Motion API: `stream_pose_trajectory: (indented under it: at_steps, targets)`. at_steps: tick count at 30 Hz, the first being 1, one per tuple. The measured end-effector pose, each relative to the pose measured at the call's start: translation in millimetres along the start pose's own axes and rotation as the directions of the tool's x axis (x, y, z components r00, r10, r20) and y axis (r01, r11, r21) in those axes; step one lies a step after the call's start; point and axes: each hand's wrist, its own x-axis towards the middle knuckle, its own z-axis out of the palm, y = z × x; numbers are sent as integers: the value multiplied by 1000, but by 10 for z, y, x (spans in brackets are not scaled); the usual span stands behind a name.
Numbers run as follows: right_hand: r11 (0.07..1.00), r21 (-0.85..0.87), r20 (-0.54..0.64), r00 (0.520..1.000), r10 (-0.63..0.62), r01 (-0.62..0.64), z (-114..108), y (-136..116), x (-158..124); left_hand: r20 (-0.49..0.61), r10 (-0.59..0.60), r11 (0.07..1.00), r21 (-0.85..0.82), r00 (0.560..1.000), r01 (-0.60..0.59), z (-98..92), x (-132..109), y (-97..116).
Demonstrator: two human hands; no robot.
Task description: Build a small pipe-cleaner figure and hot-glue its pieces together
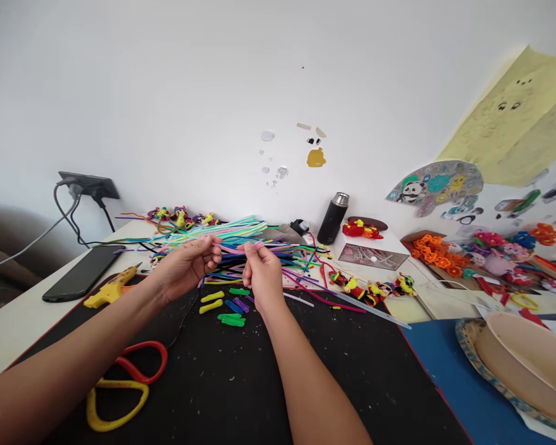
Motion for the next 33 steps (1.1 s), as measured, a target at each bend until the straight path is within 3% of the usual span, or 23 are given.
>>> stream_pose_trajectory:
  at_steps: [16, 25, 33]
  targets:
    - [1000, -19, 33, 999, -19, 20, 8, 38, -5, 62, 16, 1000, 26, 998, -17, -60, 15, -50]
    - [999, 0, -5, 999, -41, 41, -26, 43, 24, 175, -53, 999, 3, 983, 54, -36, -34, -31]
    - [999, 25, -2, 1000, -23, 23, 0, 0, 12, 165, -72, 997, -15, 984, 75, -74, -2, -64]
